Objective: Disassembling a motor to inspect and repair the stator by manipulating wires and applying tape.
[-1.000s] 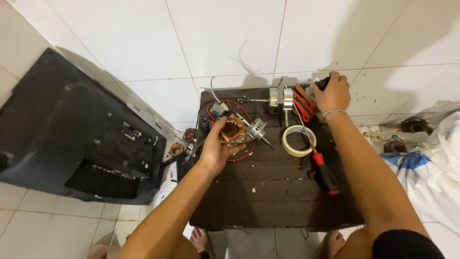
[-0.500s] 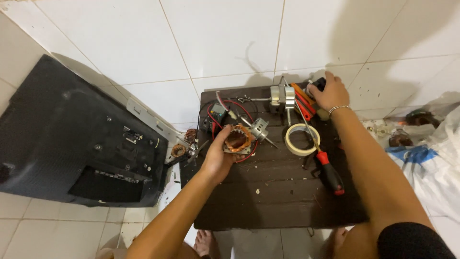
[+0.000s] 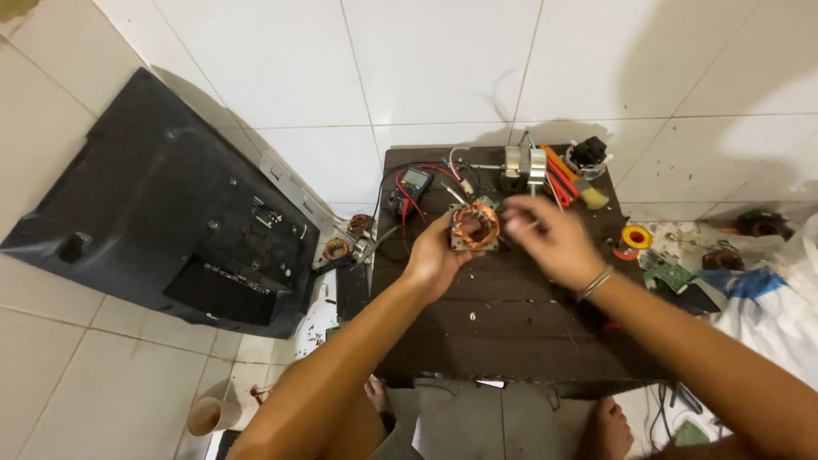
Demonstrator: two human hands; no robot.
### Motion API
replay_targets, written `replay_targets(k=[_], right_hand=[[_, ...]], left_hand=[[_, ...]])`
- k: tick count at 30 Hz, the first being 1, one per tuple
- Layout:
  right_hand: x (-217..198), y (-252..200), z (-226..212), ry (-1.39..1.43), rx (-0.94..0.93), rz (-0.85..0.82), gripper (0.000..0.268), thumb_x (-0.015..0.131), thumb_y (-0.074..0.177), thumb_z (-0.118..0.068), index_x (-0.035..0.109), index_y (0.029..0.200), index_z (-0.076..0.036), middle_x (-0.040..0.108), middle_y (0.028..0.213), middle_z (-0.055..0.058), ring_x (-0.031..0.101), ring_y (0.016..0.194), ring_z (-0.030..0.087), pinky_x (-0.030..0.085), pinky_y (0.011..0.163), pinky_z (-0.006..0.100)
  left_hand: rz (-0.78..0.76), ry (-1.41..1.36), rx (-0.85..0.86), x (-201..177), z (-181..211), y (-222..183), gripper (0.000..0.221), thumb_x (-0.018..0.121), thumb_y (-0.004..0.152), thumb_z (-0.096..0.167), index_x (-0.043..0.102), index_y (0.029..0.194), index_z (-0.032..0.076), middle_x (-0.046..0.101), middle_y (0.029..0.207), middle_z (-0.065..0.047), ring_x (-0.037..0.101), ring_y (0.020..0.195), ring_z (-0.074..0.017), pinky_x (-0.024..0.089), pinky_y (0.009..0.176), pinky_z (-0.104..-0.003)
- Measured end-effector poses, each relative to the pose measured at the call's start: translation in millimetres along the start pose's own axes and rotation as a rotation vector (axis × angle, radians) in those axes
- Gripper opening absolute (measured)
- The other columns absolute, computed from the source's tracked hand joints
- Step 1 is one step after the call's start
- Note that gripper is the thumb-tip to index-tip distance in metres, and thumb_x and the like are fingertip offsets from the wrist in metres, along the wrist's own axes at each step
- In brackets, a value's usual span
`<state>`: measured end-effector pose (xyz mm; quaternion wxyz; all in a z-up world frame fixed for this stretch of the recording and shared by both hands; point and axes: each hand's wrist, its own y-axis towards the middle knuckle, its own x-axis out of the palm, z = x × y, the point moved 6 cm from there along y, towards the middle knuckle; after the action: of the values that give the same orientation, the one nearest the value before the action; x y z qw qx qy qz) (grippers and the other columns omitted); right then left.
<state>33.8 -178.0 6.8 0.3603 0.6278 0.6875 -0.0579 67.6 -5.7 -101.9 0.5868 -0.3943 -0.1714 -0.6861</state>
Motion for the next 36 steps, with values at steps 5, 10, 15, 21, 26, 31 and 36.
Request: replay_targets(k=[5,10,15,21,26,31,36], right_hand=[[23.8,-16.6,-24.1,-0.056,-0.057,-0.019,0.065,0.077,0.088,-0.037,0.054,0.145,-0.014,0.058,0.144,0.018,0.057,0.130,0.039,0.047,0.106,0.051],[21.1,-15.5,-50.1,-0.156,-0.170,0.047,0.055,0.072,0.093,-0.034,0.056,0.142,-0.014,0.053,0.149,0.021,0.056,0.130,0.042,0.048,0.104,0.055],[24.1,-5.6,-15.6,-0.149,-0.194,0.138,0.029,0.075,0.095,-0.025,0.067,0.119,-0.012,0.071,0.124,0.011,0.067,0.117,0.032,0.053,0.098,0.046],[28.3,-3.5,-23.2,-0.266,-0.373,0.159,0.013,0.071,0.097,-0.024,0.070,0.105,-0.014,0.075,0.112,0.006,0.071,0.114,0.026,0.057,0.093,0.039],[39.3,-21.4,-15.0,-0.318,-0.452,0.127,0.009,0.066,0.099,-0.024,0.071,0.104,-0.017,0.076,0.103,0.004,0.074,0.099,0.025,0.060,0.082,0.037],[51.2,-40.9,2.0,-0.296,-0.603,0.006,0.012,0.063,0.101,-0.017,0.068,0.098,-0.006,0.072,0.101,0.017,0.073,0.097,0.036,0.059,0.083,0.043],[47.9,-60.4,14.1,-0.247,-0.620,-0.309,0.010,0.060,0.101,-0.008,0.062,0.096,0.001,0.067,0.101,0.023,0.067,0.105,0.046,0.054,0.091,0.053]], left_hand=[[0.002,0.032,0.061,8.7,-6.0,-7.1,0.029,0.065,0.101,0.029,0.056,0.115,0.006,0.064,0.115,-0.015,0.066,0.106,-0.0329,0.059,0.089,-0.052],[0.044,0.059,0.137,28.8,7.6,-28.5,0.037,0.073,0.098,0.026,0.053,0.121,0.005,0.053,0.113,-0.009,0.058,0.104,-0.0250,0.058,0.090,-0.046],[0.124,0.135,0.167,40.2,18.3,-43.5,0.049,0.075,0.096,0.027,0.050,0.129,0.002,0.046,0.115,-0.007,0.052,0.109,-0.0228,0.055,0.094,-0.051],[0.176,0.018,0.065,28.6,-7.1,-29.1,0.042,0.072,0.098,0.024,0.051,0.127,0.002,0.048,0.107,-0.008,0.058,0.101,-0.0223,0.049,0.106,-0.048],[0.194,0.040,-0.034,23.5,-22.9,-37.9,0.045,0.071,0.096,0.043,0.056,0.125,0.013,0.053,0.113,-0.006,0.057,0.110,-0.0229,0.044,0.110,-0.046],[0.355,0.246,-0.095,50.7,-12.3,-77.0,0.053,0.071,0.092,0.049,0.052,0.110,0.002,0.052,0.090,-0.009,0.059,0.084,-0.0200,0.057,0.097,-0.036],[0.213,0.703,-0.420,-13.9,-72.5,-59.2,0.087,0.041,0.099,0.071,0.048,0.142,-0.004,0.070,0.120,-0.026,0.072,0.103,-0.0324,0.064,0.084,-0.044]])
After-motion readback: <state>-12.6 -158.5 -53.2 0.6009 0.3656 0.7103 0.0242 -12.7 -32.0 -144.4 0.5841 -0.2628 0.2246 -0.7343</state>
